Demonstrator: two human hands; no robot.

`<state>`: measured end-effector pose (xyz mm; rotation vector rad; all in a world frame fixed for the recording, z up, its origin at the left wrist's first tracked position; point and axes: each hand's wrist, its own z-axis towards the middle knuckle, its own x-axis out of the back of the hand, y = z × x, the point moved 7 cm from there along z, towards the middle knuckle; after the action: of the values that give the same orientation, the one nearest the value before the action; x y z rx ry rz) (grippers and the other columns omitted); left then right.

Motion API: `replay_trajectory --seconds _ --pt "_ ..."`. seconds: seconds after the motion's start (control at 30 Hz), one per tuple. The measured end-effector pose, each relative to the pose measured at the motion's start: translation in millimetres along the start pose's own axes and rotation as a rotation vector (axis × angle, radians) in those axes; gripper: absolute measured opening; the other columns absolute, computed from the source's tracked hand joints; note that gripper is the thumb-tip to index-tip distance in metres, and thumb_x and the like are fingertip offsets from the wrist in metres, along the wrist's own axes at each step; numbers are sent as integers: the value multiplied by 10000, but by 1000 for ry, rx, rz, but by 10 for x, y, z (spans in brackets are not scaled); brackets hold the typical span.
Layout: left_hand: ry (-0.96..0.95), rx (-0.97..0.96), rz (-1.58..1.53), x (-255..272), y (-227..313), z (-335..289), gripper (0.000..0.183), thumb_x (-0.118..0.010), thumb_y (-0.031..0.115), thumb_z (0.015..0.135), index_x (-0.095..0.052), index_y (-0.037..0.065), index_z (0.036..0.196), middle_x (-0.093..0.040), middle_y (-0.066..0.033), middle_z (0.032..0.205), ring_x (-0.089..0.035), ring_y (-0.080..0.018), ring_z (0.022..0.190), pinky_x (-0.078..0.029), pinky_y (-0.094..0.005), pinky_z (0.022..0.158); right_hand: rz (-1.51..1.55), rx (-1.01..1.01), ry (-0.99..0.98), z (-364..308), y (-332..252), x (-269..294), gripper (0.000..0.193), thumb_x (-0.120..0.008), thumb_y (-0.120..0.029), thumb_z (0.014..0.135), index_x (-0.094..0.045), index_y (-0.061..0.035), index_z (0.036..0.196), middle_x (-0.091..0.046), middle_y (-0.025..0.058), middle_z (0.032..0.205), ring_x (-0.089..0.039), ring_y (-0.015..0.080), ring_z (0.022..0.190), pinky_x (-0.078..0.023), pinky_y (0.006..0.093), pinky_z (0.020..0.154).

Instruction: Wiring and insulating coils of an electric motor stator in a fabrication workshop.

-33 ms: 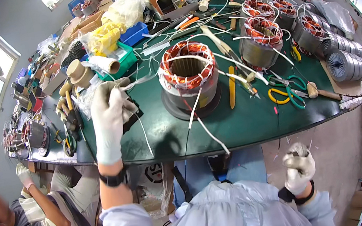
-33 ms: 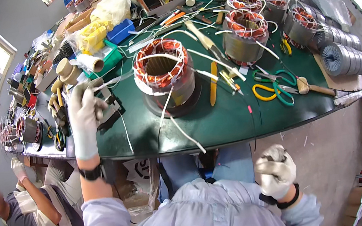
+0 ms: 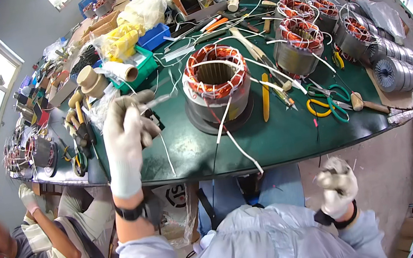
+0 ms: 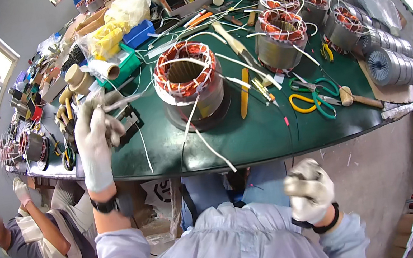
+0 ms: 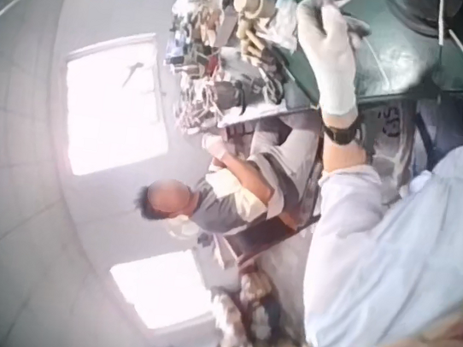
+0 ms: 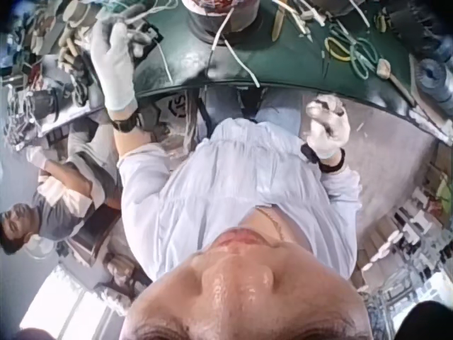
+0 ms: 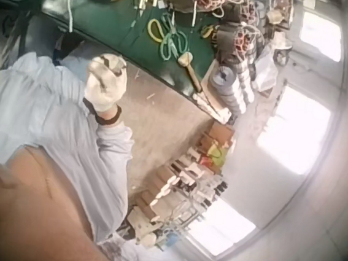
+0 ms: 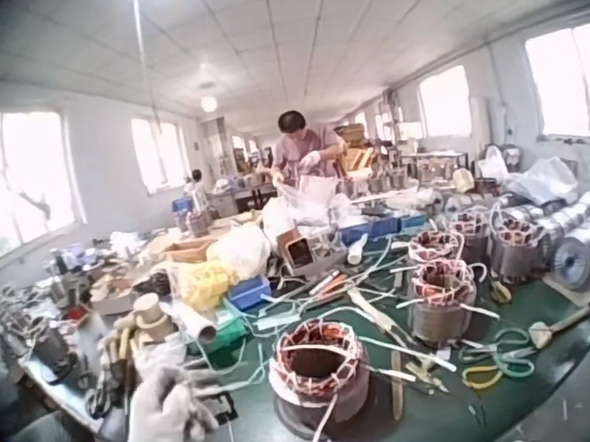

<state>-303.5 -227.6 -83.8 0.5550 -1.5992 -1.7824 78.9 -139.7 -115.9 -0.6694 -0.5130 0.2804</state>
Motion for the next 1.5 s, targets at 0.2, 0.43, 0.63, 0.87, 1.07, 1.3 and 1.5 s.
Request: replay_trajectory --seconds 0.2,0.43,0.63,0.87,1.07,1.3,1.5 --pt "-331 -266 479 -573 194 -860 165 -642 97 909 -570 15 1034 -673 -110 850 -680 -179 703 -521 -306 624 911 -867 -471 361 7 -1565 388 -563 -255 1000 -602 -26 1312 -609 31 911 -573 111 773 -474 262 698" --pt "-396 -554 717 -890 36 -1111 218 -719 52 805 -576 46 968 -667 -128 820 -660 -338 593 -520 -406 553 1086 -994 -107 -33 187 -1546 664 -657 -387 977 -427 7 1460 -569 -4 977 -531 42 707 -439 193 618" --pt "-478 -657 548 -1130 77 -1148 273 -745 37 780 -574 44 994 -646 -125 798 -660 -329 602 -516 -400 526 1251 -1078 10 -74 371 -1325 406 -663 -236 991 -574 -27 1328 -636 -10 924 -555 41 714 -456 189 625" --pt "-917 187 107 -1216 -215 -1065 261 -585 206 991 -560 13 1164 -653 -15 849 -581 -61 632 -492 -263 584 1016 -721 183 260 450 -968 197 -695 -187 951 -613 -35 1046 -628 67 965 -562 81 738 -454 218 649" --pt "-661 -62 315 -377 -109 -250 308 -660 293 949 -691 -3 1029 -706 -75 904 -615 -138 789 -499 -279 749 1205 -309 210 551 456 94 182 -617 -252 993 -600 -91 1076 -553 116 1261 -466 129 784 -390 278 690" --pt "-469 -244 343 254 -223 951 288 -676 305 977 -696 19 1002 -584 84 798 -414 -11 665 -323 -198 575 1178 -463 326 183 358 432 210 -630 -240 993 -529 -95 879 -583 37 1102 -417 61 626 -385 257 559" --pt "-87 -216 369 893 -361 1560 273 -656 286 995 -695 29 1077 -587 65 744 -404 -1 552 -309 -175 471 1422 -233 298 85 272 1357 241 -538 -116 1023 -439 -83 806 -382 -13 798 -413 17 496 -346 229 439"
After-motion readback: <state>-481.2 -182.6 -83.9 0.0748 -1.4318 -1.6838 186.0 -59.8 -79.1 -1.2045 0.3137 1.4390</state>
